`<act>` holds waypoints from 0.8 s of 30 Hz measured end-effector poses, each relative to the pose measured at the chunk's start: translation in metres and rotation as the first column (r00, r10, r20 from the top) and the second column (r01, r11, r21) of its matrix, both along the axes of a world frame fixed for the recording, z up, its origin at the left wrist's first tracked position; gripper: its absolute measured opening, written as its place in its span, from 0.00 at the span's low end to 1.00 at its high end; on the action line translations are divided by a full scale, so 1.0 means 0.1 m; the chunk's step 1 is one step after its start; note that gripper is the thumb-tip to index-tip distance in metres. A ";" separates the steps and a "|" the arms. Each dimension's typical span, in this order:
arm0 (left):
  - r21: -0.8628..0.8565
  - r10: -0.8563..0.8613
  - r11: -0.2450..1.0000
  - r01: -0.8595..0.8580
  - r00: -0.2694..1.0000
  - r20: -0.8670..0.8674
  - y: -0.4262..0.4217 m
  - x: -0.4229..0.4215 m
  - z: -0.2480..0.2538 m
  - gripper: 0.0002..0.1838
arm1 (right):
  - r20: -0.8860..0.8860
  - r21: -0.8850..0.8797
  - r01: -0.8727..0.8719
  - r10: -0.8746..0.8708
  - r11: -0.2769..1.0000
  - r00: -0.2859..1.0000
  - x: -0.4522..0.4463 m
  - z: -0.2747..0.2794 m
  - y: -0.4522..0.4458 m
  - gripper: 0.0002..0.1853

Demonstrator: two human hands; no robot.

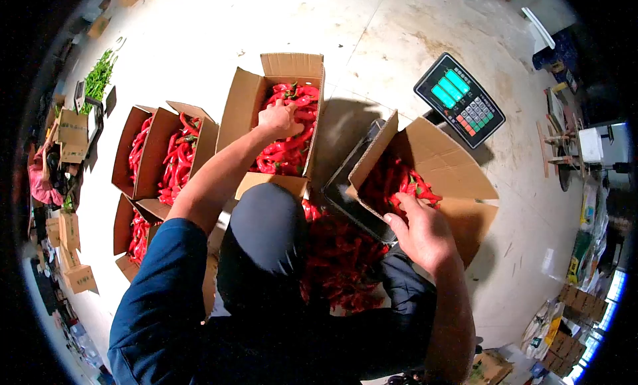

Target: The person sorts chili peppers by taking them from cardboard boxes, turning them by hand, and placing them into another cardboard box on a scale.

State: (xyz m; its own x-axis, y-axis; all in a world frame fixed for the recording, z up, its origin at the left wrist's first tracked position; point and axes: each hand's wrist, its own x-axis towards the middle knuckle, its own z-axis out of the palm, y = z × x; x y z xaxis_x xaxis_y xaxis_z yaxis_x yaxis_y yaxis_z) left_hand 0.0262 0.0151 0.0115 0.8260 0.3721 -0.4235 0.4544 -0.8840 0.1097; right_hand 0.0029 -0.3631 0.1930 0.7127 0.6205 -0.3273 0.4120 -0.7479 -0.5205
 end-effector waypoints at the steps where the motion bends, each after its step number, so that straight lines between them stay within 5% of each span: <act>1: 0.019 0.024 1.000 -0.024 1.000 0.018 -0.03 0.02 0.01 0.36 | 0.000 -0.010 -0.006 0.006 1.000 1.000 0.01 0.00 0.02 0.23; 9: -0.067 0.209 0.977 -0.201 0.965 0.159 -0.09 0.11 -0.26 0.23 | 0.039 0.037 -0.033 0.032 0.999 0.999 0.03 -0.15 0.03 0.23; 13: -0.063 0.249 0.969 -0.240 0.932 0.265 -0.05 0.00 -0.28 0.25 | 0.041 -0.011 -0.045 0.046 0.999 0.998 0.03 -0.10 0.08 0.22; 16: -0.186 0.366 0.931 -0.315 0.804 0.468 -0.10 -0.16 -0.18 0.24 | 0.029 -0.019 -0.049 0.049 0.999 0.998 0.02 -0.12 0.07 0.22; 21: -0.422 0.442 0.896 -0.137 0.358 0.822 -0.04 -0.37 -0.45 0.22 | 0.039 -0.023 -0.043 0.044 0.999 0.998 0.02 -0.17 0.03 0.22; 24: -0.324 0.337 0.941 -0.096 0.340 0.878 -0.11 -0.50 -0.40 0.24 | 0.034 -0.013 -0.048 0.049 0.999 0.998 0.00 -0.19 0.02 0.22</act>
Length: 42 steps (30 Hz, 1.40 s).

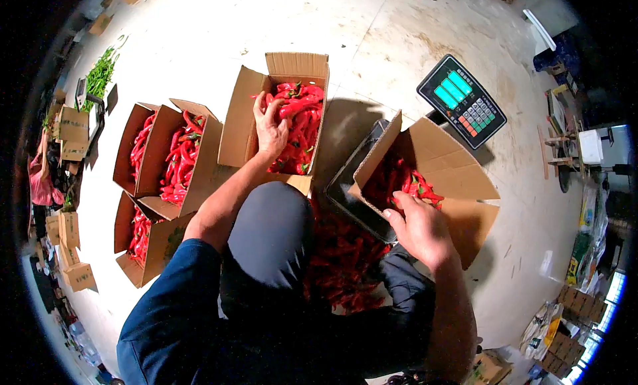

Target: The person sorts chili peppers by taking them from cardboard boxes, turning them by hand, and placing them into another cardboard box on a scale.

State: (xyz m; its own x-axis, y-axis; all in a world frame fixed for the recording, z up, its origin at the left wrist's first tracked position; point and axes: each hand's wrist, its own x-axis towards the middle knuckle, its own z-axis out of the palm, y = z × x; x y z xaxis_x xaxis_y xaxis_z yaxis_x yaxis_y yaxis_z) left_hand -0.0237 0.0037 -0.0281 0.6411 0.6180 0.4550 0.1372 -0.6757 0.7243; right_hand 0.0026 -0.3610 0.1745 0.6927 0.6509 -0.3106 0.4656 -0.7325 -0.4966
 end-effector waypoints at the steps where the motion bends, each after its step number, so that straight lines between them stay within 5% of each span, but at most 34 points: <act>1: -0.004 -0.058 0.998 0.058 0.998 0.016 -0.03 -0.06 -0.03 0.24 | -0.012 -0.013 0.007 -0.007 1.000 1.000 0.00 0.01 0.01 0.22; 8: -0.133 0.131 0.984 -0.121 0.989 0.072 0.08 -0.06 -0.02 0.15 | -0.028 -0.025 0.004 -0.005 1.000 1.000 0.01 0.02 0.02 0.22; 12: -0.471 0.154 0.879 -0.072 0.979 0.137 0.21 -0.07 -0.14 0.13 | -0.012 0.005 -0.002 0.002 1.000 1.000 0.00 0.01 0.04 0.22; 15: -0.717 0.195 0.696 0.023 0.956 0.219 0.36 -0.13 -0.15 0.12 | -0.005 0.005 0.007 -0.007 1.000 1.000 -0.01 0.03 0.07 0.22; 16: -0.853 0.212 0.511 0.104 0.947 0.242 0.37 -0.18 0.08 0.12 | -0.014 0.000 0.011 -0.012 1.000 1.000 -0.01 0.03 0.08 0.21; 18: -0.903 0.212 0.376 0.209 0.929 0.304 0.50 -0.21 0.30 0.13 | -0.032 -0.009 0.013 -0.014 1.000 0.999 0.00 0.05 0.10 0.21; 19: -0.943 0.236 0.077 0.324 0.913 0.333 0.70 -0.19 0.25 0.15 | -0.021 0.008 0.001 -0.001 1.000 1.000 0.01 0.03 0.09 0.21; 20: -0.856 0.141 -0.038 0.516 0.850 0.507 0.75 -0.20 0.46 0.15 | -0.009 0.027 -0.012 0.013 1.000 1.000 0.03 -0.02 0.06 0.21; 22: -0.708 0.212 -0.246 0.662 0.749 0.627 0.89 -0.26 0.57 0.14 | 0.011 0.055 -0.015 0.015 0.998 1.000 0.04 -0.03 0.08 0.21; 26: -0.669 0.310 -0.420 0.613 0.790 0.529 0.79 -0.25 0.81 0.15 | 0.055 0.166 0.051 -0.061 0.985 0.997 0.00 0.02 0.20 0.21; 28: -0.606 0.192 -0.528 0.595 0.779 0.597 0.76 -0.20 0.70 0.14 | 0.025 0.258 0.104 -0.114 0.961 0.993 -0.03 0.06 0.34 0.21; 31: -0.727 0.135 -0.442 0.525 0.840 0.525 0.35 -0.14 0.82 0.16 | -0.107 0.354 0.175 -0.146 0.919 0.983 -0.09 0.10 0.69 0.20; 34: -0.842 0.147 -0.342 0.418 0.908 0.391 0.19 -0.20 0.95 0.14 | 0.119 0.258 -0.023 -0.009 0.966 0.993 -0.20 0.27 0.88 0.19; 36: -0.809 0.228 -0.365 0.461 0.887 0.402 0.28 -0.26 0.90 0.14 | 0.100 0.251 -0.012 -0.013 0.968 0.995 -0.23 0.29 0.88 0.19; 38: -0.922 0.057 -0.239 0.304 0.953 0.299 0.45 -0.36 0.80 0.13 | 0.104 0.238 -0.014 -0.011 0.971 0.995 -0.22 0.27 0.81 0.19; 41: -0.975 -0.189 0.167 0.148 0.975 0.116 0.34 -0.39 0.83 0.11 | 0.058 0.194 0.018 -0.029 0.981 0.998 -0.12 0.12 0.65 0.18; 42: -0.982 -0.232 0.139 0.131 0.968 0.096 0.29 -0.35 0.69 0.13 | 0.044 0.199 0.026 -0.036 0.980 0.998 -0.12 0.12 0.65 0.18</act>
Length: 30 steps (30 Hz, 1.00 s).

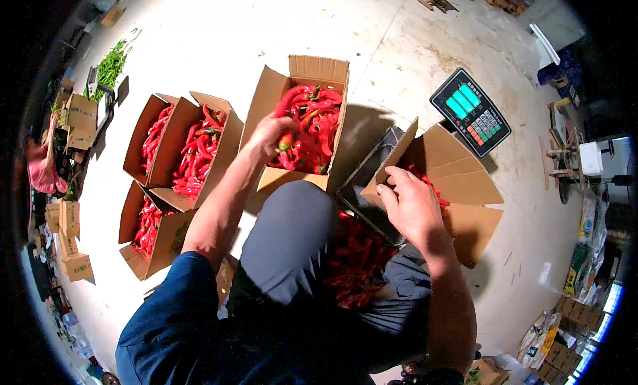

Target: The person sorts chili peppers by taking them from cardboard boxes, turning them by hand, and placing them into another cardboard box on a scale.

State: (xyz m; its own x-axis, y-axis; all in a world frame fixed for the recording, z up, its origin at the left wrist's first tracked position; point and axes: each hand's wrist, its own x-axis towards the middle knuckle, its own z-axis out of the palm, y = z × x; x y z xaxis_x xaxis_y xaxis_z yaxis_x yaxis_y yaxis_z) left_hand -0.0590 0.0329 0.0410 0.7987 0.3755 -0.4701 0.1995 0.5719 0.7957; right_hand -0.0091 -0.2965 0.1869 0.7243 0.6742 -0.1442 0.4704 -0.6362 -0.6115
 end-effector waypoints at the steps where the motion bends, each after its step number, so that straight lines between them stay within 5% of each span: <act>1: 0.116 -0.020 0.993 0.021 1.000 -0.013 -0.05 0.08 -0.17 0.15 | -0.013 0.005 0.006 -0.006 1.000 1.000 0.00 0.01 0.00 0.18; 4: 0.480 -0.062 0.864 0.152 0.978 -0.198 -0.26 0.37 -0.31 0.25 | -0.004 -0.025 -0.020 0.020 0.999 1.000 -0.01 0.01 0.03 0.17; 6: 0.862 0.083 0.487 0.143 0.974 -0.209 -0.41 0.58 -0.49 0.30 | 0.022 -0.065 -0.056 0.058 0.996 0.998 -0.03 0.02 0.07 0.16; 7: 0.806 -0.010 0.490 0.332 0.927 -0.375 -0.43 0.67 -0.41 0.31 | 0.033 -0.089 -0.074 0.077 0.993 0.996 -0.04 0.03 0.09 0.16; 10: 0.731 0.043 0.465 0.500 0.812 -0.583 -0.63 0.76 -0.42 0.27 | 0.080 -0.100 -0.113 0.121 0.989 0.989 -0.04 -0.01 0.09 0.15; 15: 0.793 0.049 0.340 0.506 0.832 -0.552 -0.72 0.77 -0.65 0.26 | 0.073 -0.111 -0.115 0.124 0.987 0.990 0.02 -0.02 0.04 0.18; 19: 0.820 0.036 0.443 0.362 0.907 -0.420 -0.54 0.67 -0.59 0.30 | 0.075 -0.109 -0.102 0.110 0.989 0.991 0.01 0.02 0.00 0.15; 22: 0.559 0.162 0.829 -0.027 0.967 -0.194 -0.48 0.39 -0.23 0.27 | 0.055 -0.091 -0.079 0.084 0.993 0.995 -0.03 0.08 -0.02 0.15; 24: 0.333 0.208 0.907 -0.259 0.961 0.180 -0.33 0.25 -0.36 0.25 | 0.053 -0.063 -0.086 0.090 0.994 0.995 -0.05 0.07 -0.06 0.16; 26: 0.123 0.227 0.953 -0.276 0.924 0.308 -0.32 0.13 -0.07 0.26 | 0.051 -0.044 -0.076 0.078 0.996 0.996 -0.04 0.06 -0.07 0.16; 30: 0.022 0.165 0.980 -0.198 0.867 0.469 -0.49 0.03 0.65 0.26 | -0.119 0.130 0.006 0.010 0.991 0.993 -0.10 0.08 0.00 0.16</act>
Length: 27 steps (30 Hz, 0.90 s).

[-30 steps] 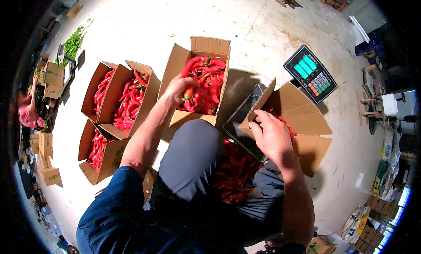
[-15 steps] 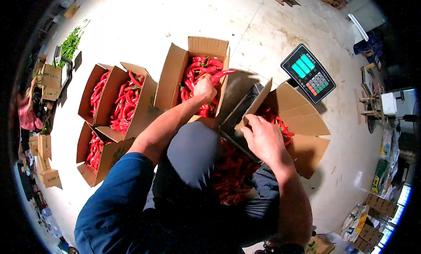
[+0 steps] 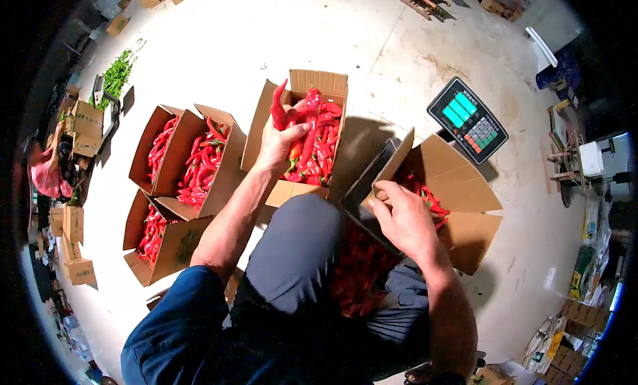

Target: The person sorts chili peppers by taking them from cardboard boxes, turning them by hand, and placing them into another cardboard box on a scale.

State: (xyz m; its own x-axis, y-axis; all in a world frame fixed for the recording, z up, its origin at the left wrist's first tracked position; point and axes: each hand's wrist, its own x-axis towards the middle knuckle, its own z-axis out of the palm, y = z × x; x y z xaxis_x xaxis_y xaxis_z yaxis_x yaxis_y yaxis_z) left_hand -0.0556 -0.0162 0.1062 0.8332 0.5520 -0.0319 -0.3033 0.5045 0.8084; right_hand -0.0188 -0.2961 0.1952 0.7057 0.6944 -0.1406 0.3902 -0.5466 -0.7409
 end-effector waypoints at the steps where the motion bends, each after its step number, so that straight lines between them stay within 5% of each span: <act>1: -0.020 -0.040 0.999 0.041 0.999 0.037 -0.06 0.00 0.15 0.24 | -0.113 0.056 0.064 -0.057 0.996 0.992 -0.03 0.03 0.05 0.15; 8: -0.047 -0.273 0.960 0.278 0.958 0.081 -0.60 -0.09 1.07 0.25 | -0.388 0.425 0.360 -0.192 0.830 0.901 -0.12 0.35 0.16 0.16; 15: 0.006 -0.495 0.860 0.511 0.831 0.252 -1.01 -0.19 1.29 0.38 | -0.261 0.593 0.319 -0.199 0.739 0.945 -0.17 0.62 0.07 0.17; 20: 0.416 -0.463 0.815 0.404 0.885 0.048 -1.30 -0.17 1.30 0.24 | -0.208 0.656 0.315 -0.237 0.686 0.949 -0.11 0.62 -0.10 0.11; 22: 0.432 -0.426 0.815 0.387 0.905 -0.007 -1.41 -0.14 1.35 0.24 | -0.339 0.692 0.398 -0.216 0.602 0.916 -0.06 0.59 -0.19 0.09; 24: 0.186 -0.407 0.901 0.391 0.912 0.055 -1.46 -0.08 1.45 0.23 | -0.466 0.706 0.485 -0.178 0.516 0.867 -0.01 0.56 -0.29 0.08; 27: 0.112 -0.376 0.920 0.375 0.927 -0.013 -1.38 0.12 1.54 0.22 | -0.756 0.632 0.646 0.156 0.427 0.636 0.08 0.70 -0.52 0.13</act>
